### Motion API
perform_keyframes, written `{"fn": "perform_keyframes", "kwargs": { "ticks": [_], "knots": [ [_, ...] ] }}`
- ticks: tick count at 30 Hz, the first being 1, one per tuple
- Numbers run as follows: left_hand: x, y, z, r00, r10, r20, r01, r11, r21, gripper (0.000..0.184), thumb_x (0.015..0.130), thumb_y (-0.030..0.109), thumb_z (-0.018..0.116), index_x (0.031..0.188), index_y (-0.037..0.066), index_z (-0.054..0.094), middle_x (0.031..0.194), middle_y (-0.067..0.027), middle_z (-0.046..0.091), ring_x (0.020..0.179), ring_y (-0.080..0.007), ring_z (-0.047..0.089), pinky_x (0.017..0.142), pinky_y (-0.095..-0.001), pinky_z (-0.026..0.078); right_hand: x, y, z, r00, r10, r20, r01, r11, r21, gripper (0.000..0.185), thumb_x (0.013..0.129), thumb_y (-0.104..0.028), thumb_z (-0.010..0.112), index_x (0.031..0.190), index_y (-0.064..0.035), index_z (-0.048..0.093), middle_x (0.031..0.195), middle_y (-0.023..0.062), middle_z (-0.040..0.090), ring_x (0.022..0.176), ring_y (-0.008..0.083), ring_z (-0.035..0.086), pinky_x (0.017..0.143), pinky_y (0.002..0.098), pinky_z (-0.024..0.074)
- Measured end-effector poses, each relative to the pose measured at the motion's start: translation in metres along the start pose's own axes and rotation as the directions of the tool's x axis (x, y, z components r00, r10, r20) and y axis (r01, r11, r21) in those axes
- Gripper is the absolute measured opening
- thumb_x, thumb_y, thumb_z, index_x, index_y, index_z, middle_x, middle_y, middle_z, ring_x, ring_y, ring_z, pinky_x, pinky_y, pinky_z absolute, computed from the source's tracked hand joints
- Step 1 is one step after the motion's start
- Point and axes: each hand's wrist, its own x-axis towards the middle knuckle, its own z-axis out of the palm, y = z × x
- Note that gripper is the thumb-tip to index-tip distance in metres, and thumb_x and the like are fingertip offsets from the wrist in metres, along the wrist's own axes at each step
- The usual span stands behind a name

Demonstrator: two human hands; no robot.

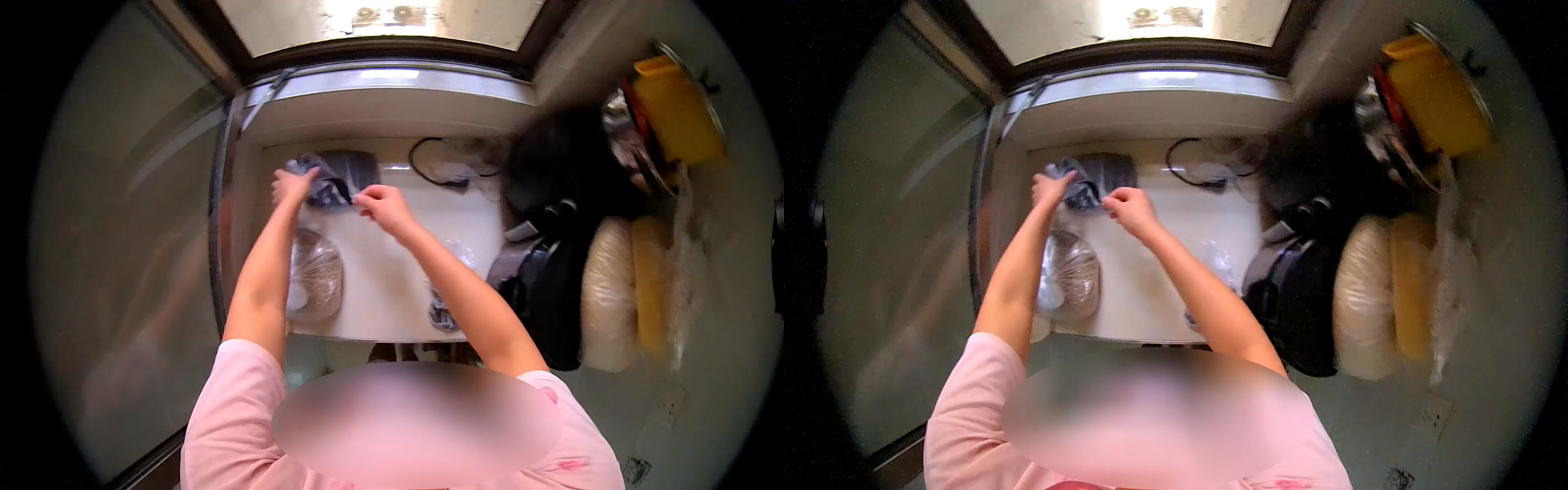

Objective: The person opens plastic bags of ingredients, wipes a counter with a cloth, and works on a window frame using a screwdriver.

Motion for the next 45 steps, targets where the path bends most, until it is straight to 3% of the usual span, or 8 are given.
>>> {"fn": "perform_keyframes", "kwargs": {
  "ticks": [4, 12, 17, 24, 28, 31, 41, 45],
  "knots": [
    [0.041, -0.019, 0.027, 0.959, 0.093, -0.269, -0.156, 0.962, -0.225, 0.034, 0.080, 0.032, 0.061, 0.087, -0.001, 0.068, 0.092, -0.0217, 0.067, 0.095, -0.0363, 0.063, 0.085, -0.0440, 0.047, -0.017, -0.016, -0.006, 0.999, -0.016, -0.040, 0.021, 0.993, 0.114, 0.017, 0.090, -0.018, 0.059, 0.082, -0.0033, 0.062, 0.076, 0.0037, 0.065, 0.073, 0.0105, 0.057, 0.075, 0.0258, 0.0418],
    [-0.071, 0.032, -0.103, 0.897, 0.161, -0.412, -0.440, 0.422, -0.793, 0.029, 0.085, 0.020, 0.048, 0.064, 0.000, 0.049, 0.058, 0.0028, 0.045, 0.054, -0.0082, 0.038, 0.050, -0.0295, 0.032, -0.035, -0.086, 0.005, 0.973, -0.198, -0.115, 0.219, 0.953, 0.210, 0.014, 0.087, -0.018, 0.062, 0.083, -0.0050, 0.062, 0.077, 0.0033, 0.065, 0.071, 0.0090, 0.055, 0.071, 0.0240, 0.0400],
    [-0.161, 0.039, -0.178, 0.735, 0.272, -0.621, -0.617, 0.648, -0.447, 0.032, 0.089, 0.022, 0.046, 0.070, -0.002, 0.052, 0.060, -0.0171, 0.052, 0.056, -0.0306, 0.050, 0.061, -0.0414, 0.042, -0.070, -0.111, 0.020, 0.944, -0.316, -0.096, 0.330, 0.895, 0.301, 0.013, 0.084, -0.013, 0.067, 0.082, -0.0052, 0.057, 0.074, 0.0005, 0.057, 0.067, 0.0087, 0.055, 0.064, 0.0225, 0.0432],
    [-0.202, -0.018, -0.094, 0.887, 0.305, 0.347, -0.427, 0.828, 0.363, 0.085, 0.060, 0.051, 0.078, 0.128, 0.008, 0.052, 0.134, -0.0265, 0.043, 0.129, -0.0434, 0.033, 0.104, -0.0542, 0.028, -0.144, -0.119, -0.001, 0.980, -0.194, -0.040, 0.195, 0.916, 0.350, 0.013, 0.084, -0.011, 0.065, 0.086, -0.0074, 0.053, 0.080, 0.0011, 0.057, 0.072, 0.0110, 0.057, 0.072, 0.0278, 0.0501],
    [-0.179, -0.078, -0.038, 0.817, 0.428, 0.386, -0.128, 0.788, -0.602, 0.027, 0.072, 0.017, 0.074, 0.085, -0.004, 0.066, 0.069, -0.0094, 0.063, 0.057, -0.0153, 0.058, 0.054, -0.0298, 0.049, -0.197, -0.122, -0.005, 0.980, -0.200, -0.020, 0.190, 0.886, 0.422, 0.015, 0.084, -0.012, 0.065, 0.089, -0.0066, 0.052, 0.082, 0.0022, 0.057, 0.074, 0.0108, 0.058, 0.077, 0.0291, 0.0504],
    [-0.228, -0.075, -0.086, 0.794, 0.373, 0.480, -0.114, 0.867, -0.484, 0.023, 0.073, 0.018, 0.074, 0.077, -0.001, 0.063, 0.060, -0.0034, 0.055, 0.052, -0.0110, 0.052, 0.048, -0.0283, 0.044, -0.214, -0.125, -0.013, 0.981, -0.194, -0.022, 0.184, 0.883, 0.431, 0.017, 0.084, -0.012, 0.065, 0.091, -0.0058, 0.050, 0.082, 0.0025, 0.056, 0.073, 0.0106, 0.057, 0.075, 0.0292, 0.0513],
    [-0.328, -0.083, -0.150, 0.651, 0.710, 0.268, -0.120, 0.446, -0.887, 0.015, 0.073, 0.010, 0.074, 0.085, 0.005, 0.066, 0.113, -0.0028, 0.059, 0.100, -0.0115, 0.054, 0.083, -0.0240, 0.043, -0.240, -0.097, -0.020, 0.996, -0.079, -0.032, 0.084, 0.959, 0.271, 0.015, 0.084, -0.007, 0.062, 0.092, -0.0024, 0.051, 0.078, 0.0028, 0.054, 0.066, 0.0097, 0.055, 0.062, 0.0281, 0.0537],
    [-0.332, -0.095, -0.113, 0.593, 0.765, 0.252, -0.003, 0.314, -0.949, 0.063, 0.076, 0.005, 0.071, 0.134, 0.010, 0.049, 0.125, -0.0049, 0.055, 0.110, -0.0149, 0.051, 0.092, -0.0267, 0.041, -0.229, -0.075, -0.013, 0.986, -0.159, -0.049, 0.153, 0.983, -0.101, 0.014, 0.080, -0.009, 0.064, 0.087, -0.0021, 0.053, 0.076, 0.0089, 0.055, 0.065, 0.0151, 0.055, 0.059, 0.0327, 0.0513]
  ]
}}
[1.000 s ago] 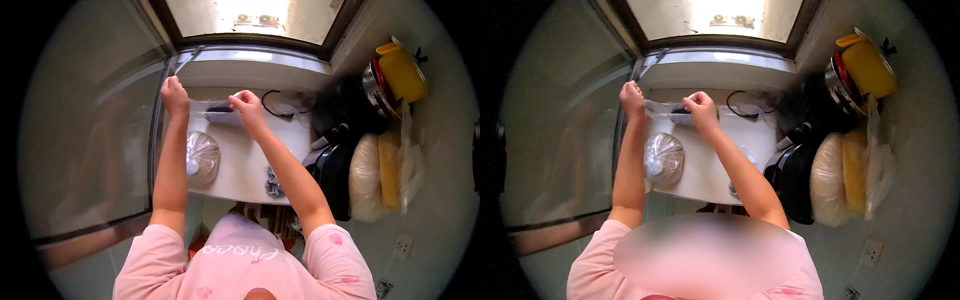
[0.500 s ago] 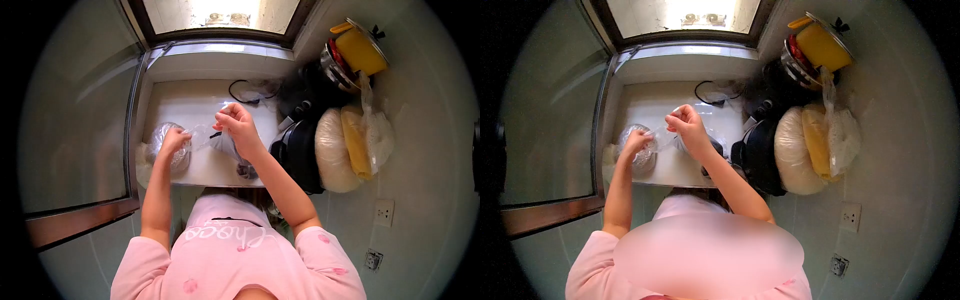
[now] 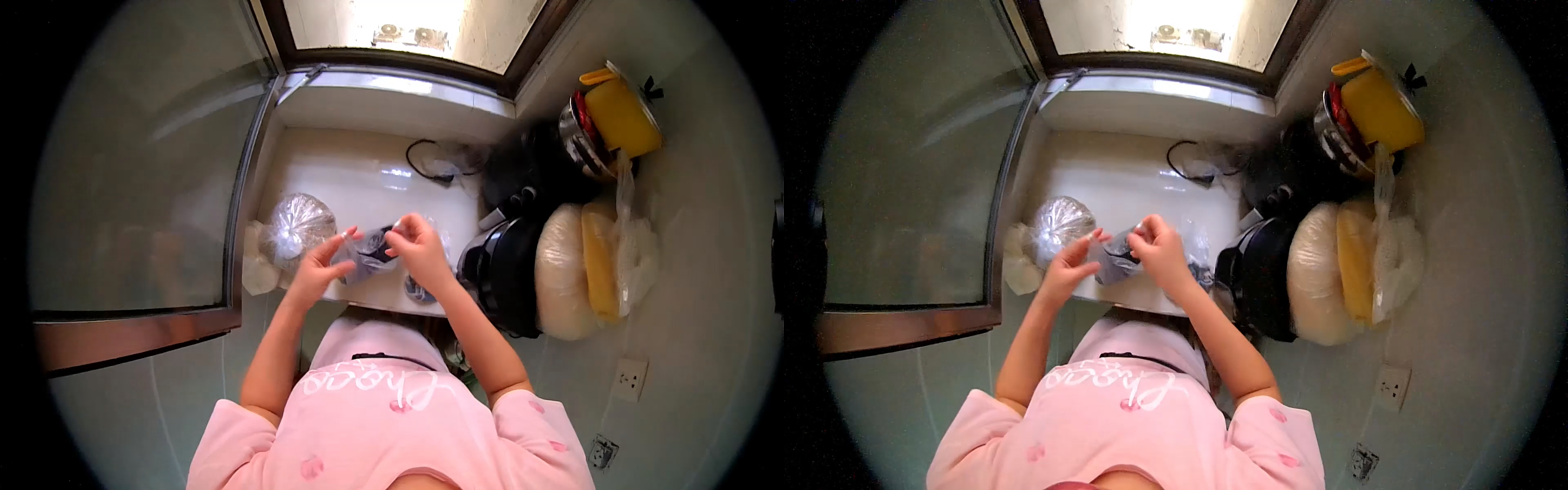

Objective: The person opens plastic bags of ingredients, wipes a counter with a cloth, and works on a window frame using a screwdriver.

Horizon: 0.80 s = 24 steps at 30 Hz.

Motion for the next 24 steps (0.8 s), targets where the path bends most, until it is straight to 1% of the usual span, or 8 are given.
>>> {"fn": "perform_keyframes", "kwargs": {
  "ticks": [3, 5, 8, 10, 15, 18, 22, 24],
  "knots": [
    [0.002, -0.042, -0.018, 0.982, -0.173, 0.080, 0.152, 0.963, 0.223, 0.091, 0.077, 0.010, 0.071, 0.150, 0.017, 0.016, 0.101, -0.0028, 0.056, 0.094, -0.0114, 0.052, 0.084, -0.0281, 0.046, 0.009, 0.031, 0.012, 0.969, -0.224, 0.105, 0.247, 0.838, -0.487, 0.012, 0.075, -0.009, 0.062, 0.080, -0.0020, 0.054, 0.078, 0.0169, 0.055, 0.068, 0.0278, 0.058, 0.061, 0.0403, 0.0480],
    [0.005, -0.050, -0.019, 0.989, -0.131, 0.062, 0.109, 0.955, 0.274, 0.098, 0.072, 0.015, 0.077, 0.150, 0.017, 0.016, 0.086, -0.0011, 0.054, 0.084, -0.0110, 0.052, 0.081, -0.0293, 0.046, 0.011, 0.045, 0.022, 0.880, -0.421, 0.219, 0.464, 0.666, -0.584, 0.011, 0.071, -0.010, 0.061, 0.074, -0.0027, 0.053, 0.081, 0.0184, 0.055, 0.076, 0.0383, 0.056, 0.065, 0.0446, 0.0465],
    [0.008, -0.040, 0.005, 1.000, -0.024, -0.007, 0.023, 0.811, 0.585, 0.081, 0.074, 0.015, 0.070, 0.144, 0.014, 0.031, 0.092, -0.0039, 0.061, 0.088, -0.0143, 0.055, 0.080, -0.0299, 0.046, -0.003, 0.009, 0.036, 0.706, -0.537, 0.463, 0.699, 0.420, -0.579, 0.018, 0.063, -0.017, 0.066, 0.073, -0.0076, 0.054, 0.089, 0.0118, 0.052, 0.087, 0.0315, 0.052, 0.075, 0.0405, 0.0436],
    [0.018, -0.069, 0.006, 0.919, 0.367, 0.142, -0.363, 0.652, 0.665, 0.060, 0.076, 0.016, 0.066, 0.133, 0.012, 0.045, 0.096, -0.0070, 0.063, 0.092, -0.0192, 0.058, 0.080, -0.0326, 0.047, -0.011, 0.010, 0.049, 0.626, -0.518, 0.584, 0.757, 0.223, -0.614, 0.024, 0.066, -0.021, 0.065, 0.086, -0.0084, 0.059, 0.095, 0.0122, 0.053, 0.097, 0.0306, 0.051, 0.084, 0.0436, 0.0380],
    [0.023, -0.087, -0.003, 0.981, 0.194, 0.027, -0.158, 0.702, 0.695, 0.026, 0.090, 0.022, 0.053, 0.111, 0.008, 0.059, 0.097, -0.0150, 0.063, 0.091, -0.0292, 0.061, 0.079, -0.0385, 0.047, -0.007, 0.023, 0.038, 0.828, -0.467, 0.310, 0.548, 0.560, -0.621, 0.037, 0.071, -0.018, 0.063, 0.108, -0.0138, 0.061, 0.104, 0.0099, 0.056, 0.101, 0.0280, 0.053, 0.084, 0.0418, 0.0401],
    [0.021, -0.088, -0.002, 0.984, 0.154, 0.089, -0.171, 0.679, 0.714, 0.027, 0.095, 0.027, 0.046, 0.103, 0.005, 0.060, 0.086, -0.0176, 0.062, 0.083, -0.0319, 0.062, 0.073, -0.0393, 0.048, 0.001, 0.062, 0.020, 0.824, -0.399, 0.402, 0.547, 0.374, -0.749, 0.041, 0.075, -0.017, 0.061, 0.116, -0.0179, 0.059, 0.103, 0.0064, 0.058, 0.099, 0.0267, 0.055, 0.078, 0.0405, 0.0442],
    [0.020, -0.088, -0.009, 0.972, 0.169, 0.165, -0.236, 0.652, 0.720, 0.030, 0.097, 0.028, 0.042, 0.101, 0.003, 0.058, 0.073, -0.0143, 0.061, 0.068, -0.0275, 0.061, 0.064, -0.0360, 0.048, 0.010, 0.086, 0.011, 0.875, -0.226, 0.427, 0.483, 0.407, -0.775, 0.015, 0.079, -0.019, 0.059, 0.089, -0.0115, 0.067, 0.086, 0.0113, 0.063, 0.081, 0.0307, 0.060, 0.069, 0.0429, 0.0483],
    [0.015, -0.081, -0.007, 0.989, -0.146, 0.018, 0.114, 0.836, 0.536, 0.030, 0.098, 0.027, 0.041, 0.099, 0.002, 0.057, 0.071, -0.0083, 0.061, 0.061, -0.0172, 0.058, 0.060, -0.0303, 0.046, 0.005, 0.091, 0.011, 0.872, -0.305, 0.382, 0.486, 0.448, -0.750, 0.013, 0.079, -0.020, 0.059, 0.078, -0.0086, 0.066, 0.079, 0.0132, 0.063, 0.073, 0.0330, 0.061, 0.064, 0.0419, 0.0497]
  ]
}}
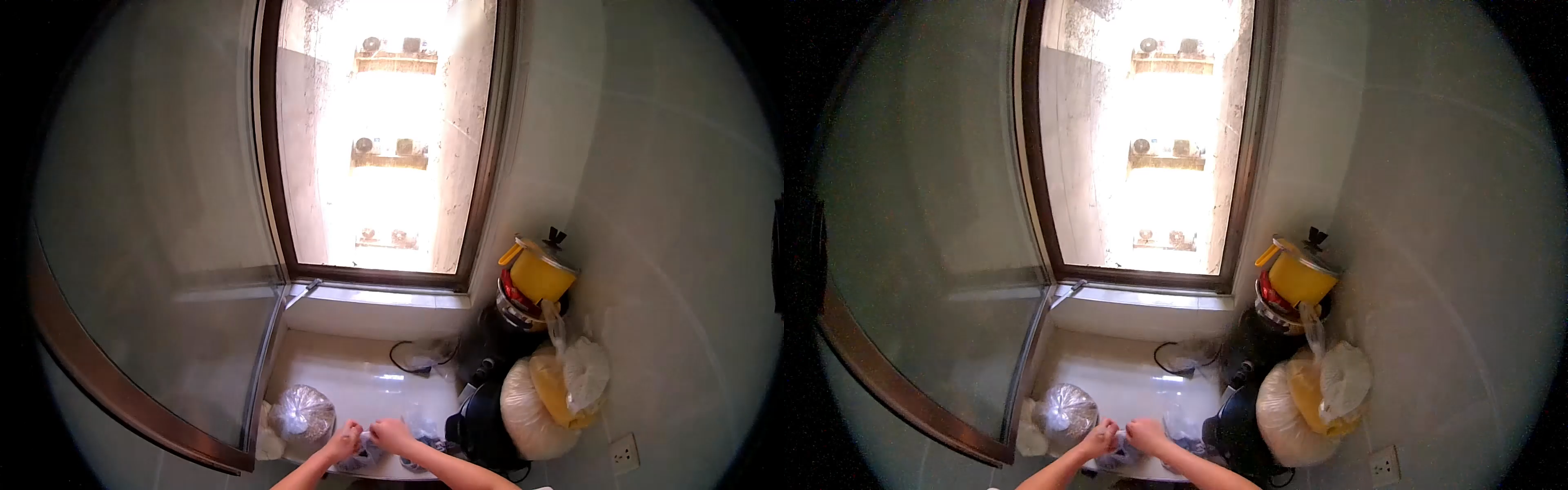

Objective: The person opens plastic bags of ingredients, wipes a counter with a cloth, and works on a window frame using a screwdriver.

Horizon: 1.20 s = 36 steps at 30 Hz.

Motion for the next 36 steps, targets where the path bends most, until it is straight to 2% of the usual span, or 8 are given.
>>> {"fn": "perform_keyframes", "kwargs": {
  "ticks": [2, 8, 9, 16, 22, 25, 30, 36],
  "knots": [
    [-0.002, 0.003, -0.012, 0.989, -0.098, 0.112, 0.124, 0.959, -0.254, 0.029, 0.098, 0.026, 0.042, 0.096, 0.001, 0.058, 0.072, -0.0060, 0.063, 0.061, -0.0128, 0.056, 0.060, -0.0270, 0.046, -0.001, 0.000, 0.001, 0.999, 0.041, 0.020, -0.041, 0.999, 0.015, 0.015, 0.080, -0.022, 0.059, 0.079, -0.0082, 0.066, 0.078, 0.0122, 0.064, 0.070, 0.0303, 0.063, 0.063, 0.0404, 0.0508],
    [-0.006, 0.009, -0.022, 0.994, 0.007, 0.112, -0.016, 0.996, 0.083, 0.019, 0.088, 0.016, 0.056, 0.080, 0.005, 0.069, 0.074, -0.0054, 0.068, 0.068, -0.0164, 0.064, 0.066, -0.0299, 0.050, 0.025, 0.009, 0.034, 0.996, 0.079, 0.052, -0.088, 0.581, 0.809, 0.038, 0.095, -0.035, 0.041, 0.114, -0.0082, 0.062, 0.111, 0.0169, 0.063, 0.113, 0.0266, 0.053, 0.095, 0.0354, 0.0404],
    [-0.008, 0.012, -0.021, 0.989, 0.037, 0.140, -0.058, 0.987, 0.148, 0.016, 0.085, 0.014, 0.058, 0.079, 0.006, 0.070, 0.074, -0.0062, 0.069, 0.069, -0.0185, 0.065, 0.067, -0.0314, 0.051, 0.032, 0.036, 0.070, 0.990, -0.135, 0.032, 0.098, 0.842, 0.531, 0.057, 0.100, -0.046, 0.022, 0.121, -0.0061, 0.057, 0.119, 0.0185, 0.059, 0.122, 0.0282, 0.045, 0.102, 0.0355, 0.0326],
    [0.012, -0.002, -0.003, 0.808, 0.532, -0.254, -0.186, 0.640, 0.746, 0.013, 0.071, 0.015, 0.065, 0.081, 0.008, 0.064, 0.071, -0.0119, 0.061, 0.072, -0.0366, 0.062, 0.061, -0.0469, 0.049, 0.029, 0.006, 0.052, 0.740, 0.338, 0.581, -0.659, 0.540, 0.524, 0.073, 0.096, -0.059, 0.024, 0.102, 0.0013, 0.064, 0.092, 0.0134, 0.065, 0.090, 0.0206, 0.059, 0.083, 0.0345, 0.0444],
    [-0.002, 0.011, 0.006, 0.736, 0.658, -0.159, -0.225, 0.459, 0.860, 0.016, 0.075, 0.026, 0.062, 0.075, 0.010, 0.066, 0.070, -0.0135, 0.061, 0.072, -0.0360, 0.061, 0.062, -0.0460, 0.049, 0.039, 0.040, 0.116, 0.671, 0.542, 0.506, -0.672, 0.155, 0.725, 0.036, 0.094, -0.033, 0.050, 0.084, -0.0020, 0.066, 0.079, 0.0059, 0.063, 0.073, 0.0155, 0.056, 0.071, 0.0304, 0.0432],
    [0.000, -0.016, 0.002, 0.967, 0.179, -0.179, 0.030, 0.621, 0.783, 0.028, 0.080, 0.036, 0.058, 0.075, 0.010, 0.068, 0.078, -0.0143, 0.064, 0.079, -0.0356, 0.063, 0.069, -0.0463, 0.050, 0.043, 0.039, 0.130, 0.678, 0.673, 0.296, -0.573, 0.232, 0.786, 0.030, 0.092, -0.026, 0.053, 0.080, -0.0024, 0.066, 0.078, 0.0063, 0.065, 0.069, 0.0168, 0.056, 0.068, 0.0314, 0.0439],
    [-0.030, -0.083, -0.010, 0.951, -0.160, -0.264, 0.300, 0.683, 0.666, 0.042, 0.086, 0.046, 0.052, 0.087, 0.008, 0.070, 0.087, -0.0183, 0.067, 0.088, -0.0371, 0.063, 0.078, -0.0463, 0.049, 0.027, 0.078, 0.138, 0.488, 0.833, 0.262, -0.658, 0.154, 0.737, 0.030, 0.091, -0.023, 0.053, 0.075, -0.0026, 0.067, 0.076, 0.0081, 0.066, 0.069, 0.0179, 0.057, 0.067, 0.0319, 0.0441],
    [-0.015, -0.084, -0.020, 0.944, -0.192, -0.268, 0.288, 0.876, 0.386, 0.039, 0.085, 0.038, 0.058, 0.091, 0.002, 0.070, 0.087, -0.0158, 0.068, 0.082, -0.0307, 0.064, 0.073, -0.0403, 0.050, 0.027, 0.082, 0.109, 0.613, 0.693, 0.380, -0.570, 0.055, 0.820, 0.033, 0.095, -0.029, 0.049, 0.082, -0.0043, 0.066, 0.083, 0.0073, 0.066, 0.073, 0.0183, 0.058, 0.069, 0.0316, 0.0454]
  ]
}}
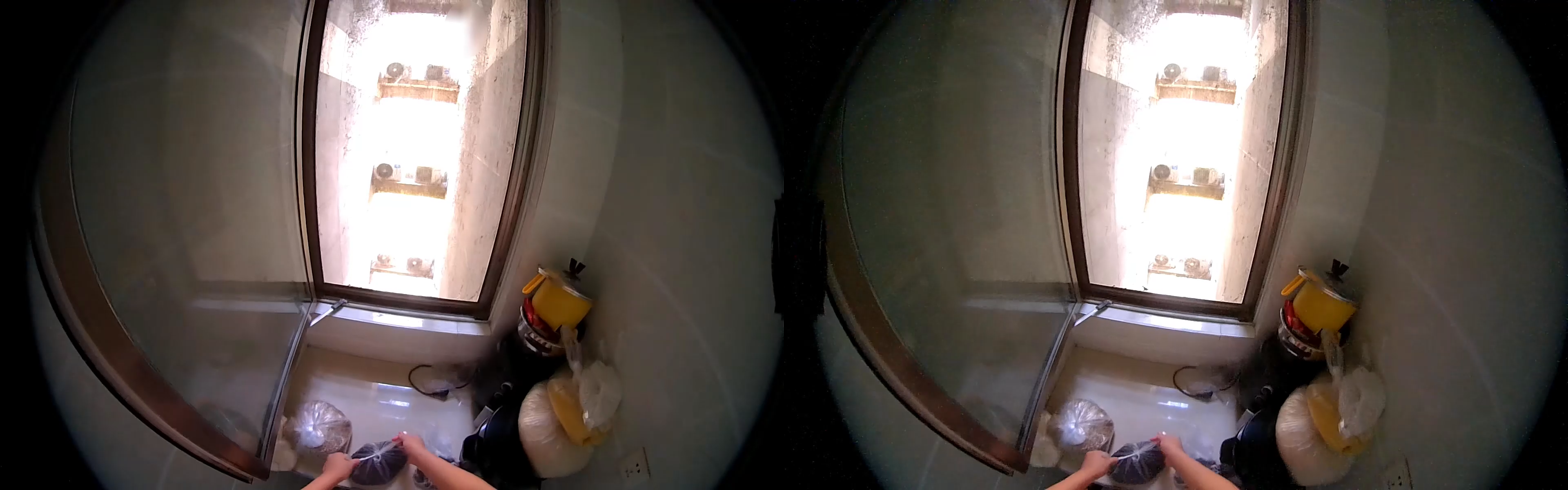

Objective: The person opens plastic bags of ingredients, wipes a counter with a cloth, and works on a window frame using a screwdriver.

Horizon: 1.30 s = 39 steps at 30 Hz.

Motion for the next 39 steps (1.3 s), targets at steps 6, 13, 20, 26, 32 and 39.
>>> {"fn": "perform_keyframes", "kwargs": {
  "ticks": [6, 13, 20, 26, 32, 39],
  "knots": [
    [0.048, 0.018, 0.023, 0.978, 0.117, 0.173, 0.156, 0.144, -0.977, 0.020, 0.088, 0.018, 0.056, 0.074, 0.007, 0.063, 0.067, -0.0040, 0.061, 0.063, -0.0147, 0.057, 0.065, -0.0278, 0.048, -0.025, -0.013, 0.012, 0.938, -0.039, 0.345, -0.004, 0.992, 0.123, 0.039, 0.097, -0.037, 0.041, 0.077, -0.0078, 0.056, 0.069, 0.0054, 0.056, 0.065, 0.0181, 0.055, 0.061, 0.0290, 0.0450],
    [0.062, 0.015, 0.038, 0.992, -0.129, -0.002, 0.069, 0.543, -0.837, 0.023, 0.087, 0.027, 0.059, 0.088, 0.004, 0.059, 0.064, -0.0029, 0.051, 0.060, -0.0160, 0.055, 0.054, -0.0314, 0.046, 0.017, 0.024, 0.006, 0.975, 0.212, 0.060, -0.220, 0.912, 0.347, 0.033, 0.095, -0.031, 0.043, 0.075, -0.0074, 0.054, 0.064, 0.0052, 0.053, 0.057, 0.0181, 0.052, 0.053, 0.0313, 0.0404],
    [0.065, 0.047, 0.031, 0.915, 0.403, 0.004, -0.399, 0.909, -0.117, 0.021, 0.086, 0.019, 0.053, 0.088, 0.003, 0.067, 0.077, -0.0105, 0.066, 0.072, -0.0224, 0.061, 0.067, -0.0350, 0.048, -0.037, -0.046, 0.010, 0.819, -0.408, 0.403, 0.570, 0.651, -0.501, 0.030, 0.091, -0.027, 0.053, 0.094, -0.0018, 0.070, 0.086, 0.0102, 0.066, 0.084, 0.0185, 0.062, 0.077, 0.0315, 0.0466],
    [0.044, 0.051, 0.030, 0.966, 0.204, 0.158, -0.149, 0.940, -0.306, 0.023, 0.089, 0.016, 0.048, 0.094, 0.003, 0.066, 0.087, -0.0121, 0.068, 0.081, -0.0220, 0.063, 0.073, -0.0338, 0.049, -0.031, -0.015, 0.015, 0.682, -0.526, 0.508, 0.732, 0.486, -0.478, 0.029, 0.080, -0.014, 0.054, 0.105, -0.0083, 0.066, 0.095, 0.0164, 0.066, 0.089, 0.0335, 0.063, 0.081, 0.0384, 0.0493],
    [0.048, -0.006, 0.031, 0.893, 0.440, 0.094, -0.302, 0.742, -0.598, 0.032, 0.096, 0.023, 0.045, 0.105, 0.001, 0.067, 0.092, -0.0072, 0.069, 0.086, -0.0150, 0.061, 0.081, -0.0296, 0.046, -0.026, -0.007, -0.013, 0.850, -0.313, 0.424, 0.489, 0.167, -0.856, 0.023, 0.081, -0.026, 0.058, 0.093, -0.0104, 0.070, 0.090, 0.0172, 0.066, 0.083, 0.0356, 0.063, 0.073, 0.0437, 0.0499],
    [0.039, 0.021, 0.004, 0.929, 0.273, 0.249, -0.047, 0.756, -0.653, 0.019, 0.087, 0.017, 0.064, 0.095, 0.001, 0.071, 0.083, -0.0040, 0.069, 0.078, -0.0114, 0.060, 0.075, -0.0254, 0.046, -0.080, -0.039, -0.009, 0.970, -0.089, 0.226, 0.233, 0.605, -0.762, 0.036, 0.085, -0.040, 0.056, 0.097, -0.0086, 0.070, 0.092, 0.0135, 0.069, 0.085, 0.0280, 0.066, 0.076, 0.0379, 0.0510]
  ]
}}
